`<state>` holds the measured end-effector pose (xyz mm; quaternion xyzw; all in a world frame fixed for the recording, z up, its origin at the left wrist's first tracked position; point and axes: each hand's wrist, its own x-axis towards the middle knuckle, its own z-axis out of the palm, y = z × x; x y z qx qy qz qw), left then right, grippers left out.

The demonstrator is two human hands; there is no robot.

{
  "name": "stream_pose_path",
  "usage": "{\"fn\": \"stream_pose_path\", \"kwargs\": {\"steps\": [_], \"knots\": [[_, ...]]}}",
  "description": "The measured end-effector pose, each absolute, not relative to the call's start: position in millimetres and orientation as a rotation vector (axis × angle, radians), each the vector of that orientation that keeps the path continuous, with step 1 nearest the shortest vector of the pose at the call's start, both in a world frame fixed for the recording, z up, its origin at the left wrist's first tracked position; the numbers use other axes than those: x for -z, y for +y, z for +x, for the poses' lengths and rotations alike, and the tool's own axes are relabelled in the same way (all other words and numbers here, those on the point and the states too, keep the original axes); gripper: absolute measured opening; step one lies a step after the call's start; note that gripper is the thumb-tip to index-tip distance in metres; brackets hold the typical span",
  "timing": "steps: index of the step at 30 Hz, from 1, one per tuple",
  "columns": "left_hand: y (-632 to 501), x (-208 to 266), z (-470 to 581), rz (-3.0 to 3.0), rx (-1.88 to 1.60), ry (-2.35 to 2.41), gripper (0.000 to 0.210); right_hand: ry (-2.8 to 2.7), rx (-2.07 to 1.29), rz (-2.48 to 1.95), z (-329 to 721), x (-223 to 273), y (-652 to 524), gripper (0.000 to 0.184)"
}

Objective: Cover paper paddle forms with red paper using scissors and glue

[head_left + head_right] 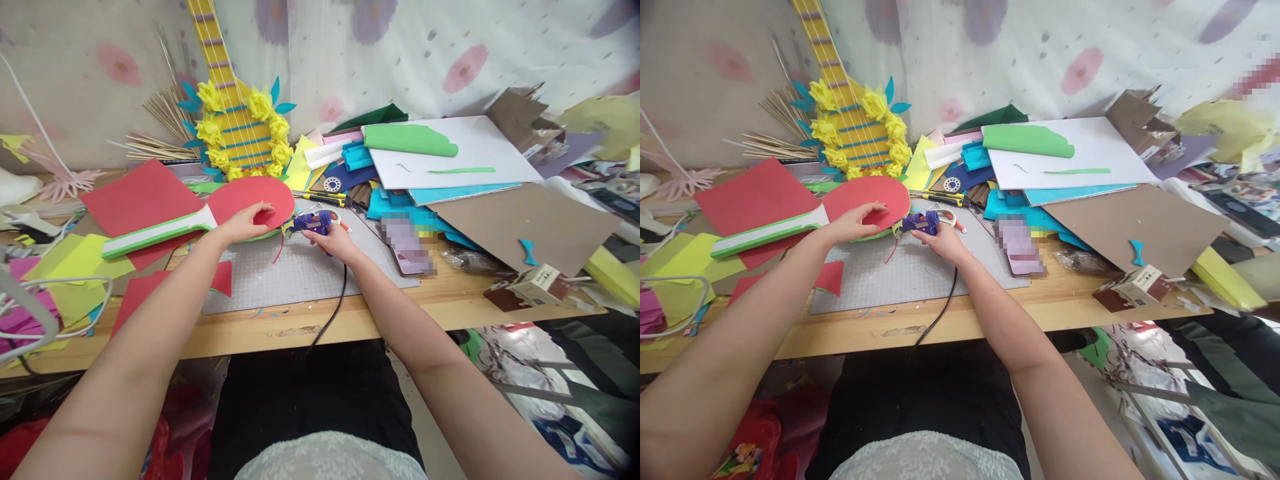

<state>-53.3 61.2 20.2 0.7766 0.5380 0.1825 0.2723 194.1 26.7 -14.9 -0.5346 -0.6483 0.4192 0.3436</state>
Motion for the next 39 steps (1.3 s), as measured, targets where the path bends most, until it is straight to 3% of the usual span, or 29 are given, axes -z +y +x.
{"fn": "stream_pose_path", "kwargs": {"steps": [10,39], "knots": [[64,-18,-53,2.061,-0.513,1.441,0.06,-1.696,-1.098,-1.367,188,10,24,0.031],[55,-17,-37,2.161,-0.474,1.61,0.064,-1.44,-1.121,-1.304,220,14,38,0.045]]}}
